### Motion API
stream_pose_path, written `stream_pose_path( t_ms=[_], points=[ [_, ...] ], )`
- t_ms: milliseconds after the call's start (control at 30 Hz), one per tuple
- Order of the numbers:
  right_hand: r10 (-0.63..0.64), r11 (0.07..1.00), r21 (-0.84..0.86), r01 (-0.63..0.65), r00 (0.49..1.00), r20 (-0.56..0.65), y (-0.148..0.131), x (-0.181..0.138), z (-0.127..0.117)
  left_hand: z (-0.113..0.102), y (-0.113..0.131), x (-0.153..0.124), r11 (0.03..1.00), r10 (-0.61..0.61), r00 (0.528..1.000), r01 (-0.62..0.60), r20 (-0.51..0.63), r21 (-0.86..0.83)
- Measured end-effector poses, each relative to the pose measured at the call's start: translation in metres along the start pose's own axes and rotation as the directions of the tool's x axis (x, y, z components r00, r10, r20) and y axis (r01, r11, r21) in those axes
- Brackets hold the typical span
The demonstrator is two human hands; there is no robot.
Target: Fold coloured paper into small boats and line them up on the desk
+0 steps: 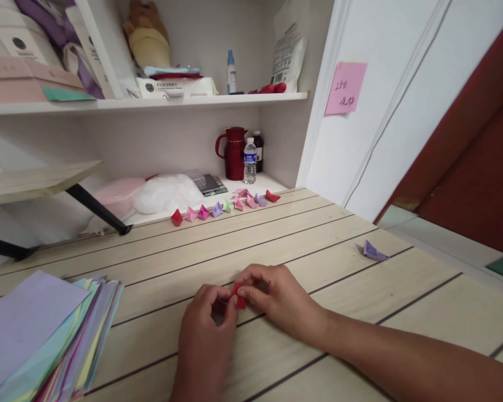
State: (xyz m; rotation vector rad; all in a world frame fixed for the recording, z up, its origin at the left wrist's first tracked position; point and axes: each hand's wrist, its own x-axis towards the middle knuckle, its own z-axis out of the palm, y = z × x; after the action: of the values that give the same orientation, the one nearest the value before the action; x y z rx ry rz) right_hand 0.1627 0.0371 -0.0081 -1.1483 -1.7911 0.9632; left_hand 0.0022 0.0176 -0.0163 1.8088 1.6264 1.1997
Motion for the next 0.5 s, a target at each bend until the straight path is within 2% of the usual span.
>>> stream_pose_path(
  t_ms=[100,200,267,400,500],
  points=[
    [-0.031,0.998,-0.061,0.030,0.999,-0.017,-0.0019,0.0014,-0.0036,-0.0002,-0.0004,-0.0004,1.000,0.017,1.000,-0.017,0.000,-0.022],
    [-0.113,0.991,-0.080,0.108,0.992,-0.054,-0.0030,0.0024,-0.0073,-0.0004,-0.0032,-0.0006,0.998,0.041,0.997,-0.044,-0.064,-0.046],
    [-0.124,0.988,-0.099,0.118,0.990,-0.062,-0.0022,0.0030,-0.0089,-0.0008,-0.0050,-0.0007,0.997,0.055,0.993,-0.060,-0.102,-0.051],
    [-0.082,0.987,-0.144,0.072,0.995,-0.063,-0.0011,0.0030,-0.0090,-0.0025,-0.0039,-0.0007,0.993,0.107,0.993,-0.110,-0.057,-0.051],
    [-0.112,0.982,-0.159,0.102,0.992,-0.053,-0.0028,0.0021,-0.0076,-0.0046,0.0001,-0.0004,0.991,0.124,0.992,-0.125,-0.036,-0.049]
  ],
)
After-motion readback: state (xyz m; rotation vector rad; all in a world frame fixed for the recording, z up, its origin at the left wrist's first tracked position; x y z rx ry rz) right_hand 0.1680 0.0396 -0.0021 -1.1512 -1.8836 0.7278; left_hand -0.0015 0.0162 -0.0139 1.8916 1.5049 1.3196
